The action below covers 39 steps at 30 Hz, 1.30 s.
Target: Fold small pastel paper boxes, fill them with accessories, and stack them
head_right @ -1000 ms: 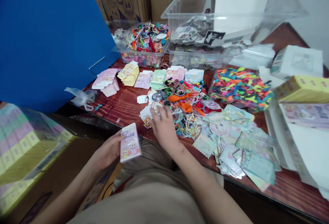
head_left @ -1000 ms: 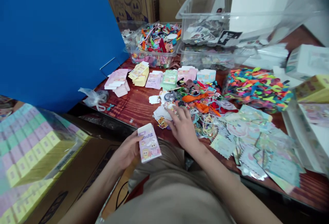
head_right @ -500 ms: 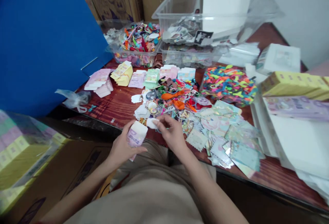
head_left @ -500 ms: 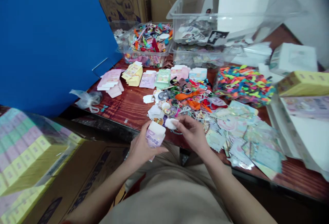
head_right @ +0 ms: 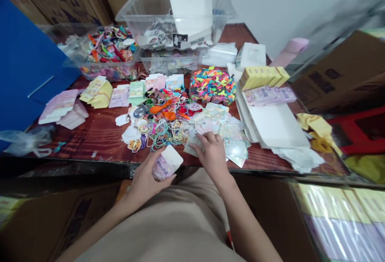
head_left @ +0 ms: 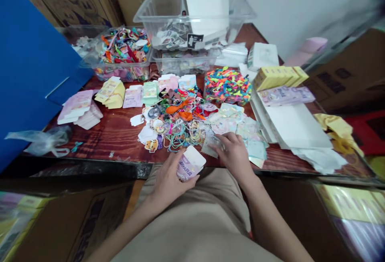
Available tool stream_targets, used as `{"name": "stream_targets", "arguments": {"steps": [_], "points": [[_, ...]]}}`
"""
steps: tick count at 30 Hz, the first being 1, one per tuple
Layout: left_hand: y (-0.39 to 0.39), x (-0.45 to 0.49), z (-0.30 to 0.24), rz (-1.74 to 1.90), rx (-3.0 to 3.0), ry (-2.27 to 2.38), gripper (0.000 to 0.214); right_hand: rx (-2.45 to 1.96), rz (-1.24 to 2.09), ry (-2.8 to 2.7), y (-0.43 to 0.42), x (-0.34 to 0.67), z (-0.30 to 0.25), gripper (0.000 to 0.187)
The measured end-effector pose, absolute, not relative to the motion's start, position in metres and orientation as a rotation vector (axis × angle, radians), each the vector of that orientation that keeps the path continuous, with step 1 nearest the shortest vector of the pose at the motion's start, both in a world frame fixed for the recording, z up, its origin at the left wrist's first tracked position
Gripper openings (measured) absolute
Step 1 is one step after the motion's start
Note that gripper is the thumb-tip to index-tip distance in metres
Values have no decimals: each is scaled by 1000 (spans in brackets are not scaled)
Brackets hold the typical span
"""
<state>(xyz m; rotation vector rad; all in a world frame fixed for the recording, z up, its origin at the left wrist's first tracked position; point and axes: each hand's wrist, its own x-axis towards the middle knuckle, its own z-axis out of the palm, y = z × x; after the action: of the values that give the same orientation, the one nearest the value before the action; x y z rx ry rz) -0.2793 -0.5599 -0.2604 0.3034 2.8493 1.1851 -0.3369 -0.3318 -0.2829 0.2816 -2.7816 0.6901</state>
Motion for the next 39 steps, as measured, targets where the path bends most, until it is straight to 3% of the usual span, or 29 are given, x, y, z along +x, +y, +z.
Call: {"name": "stream_targets", "arguments": {"steps": [3, 7, 11, 16, 20, 26, 34, 39], "points": [[-556, -278, -261, 1153, 340, 2876, 73, 348, 346, -2883, -327, -336, -290, 37], [-556, -274, -266, 1150, 400, 2898, 77, 310, 324, -2894, -333, -335, -293, 31], [-564, -272, -278, 1287, 525, 3001, 78, 239, 787, -2786, -332, -337, -288, 18], [-574, -273, -297, 1511, 763, 3061, 86, -138, 1631, -2238, -345, -317, -246, 19], [-576, -273, -301, 1593, 763, 3059, 87, 3, 2038, -2071, -365, -285, -216, 13], [-570, -273, -290, 1348, 539, 3197, 79, 315, 1757, -2410, -372, -271, -225, 7], [-566, -271, -277, 1112, 606, 3316, 78, 218, 2077, -2402, -351, -291, -227, 18], [-563, -271, -276, 1054, 725, 3289, 74, 535, 1804, -2583, -360, -291, -231, 10]]}}
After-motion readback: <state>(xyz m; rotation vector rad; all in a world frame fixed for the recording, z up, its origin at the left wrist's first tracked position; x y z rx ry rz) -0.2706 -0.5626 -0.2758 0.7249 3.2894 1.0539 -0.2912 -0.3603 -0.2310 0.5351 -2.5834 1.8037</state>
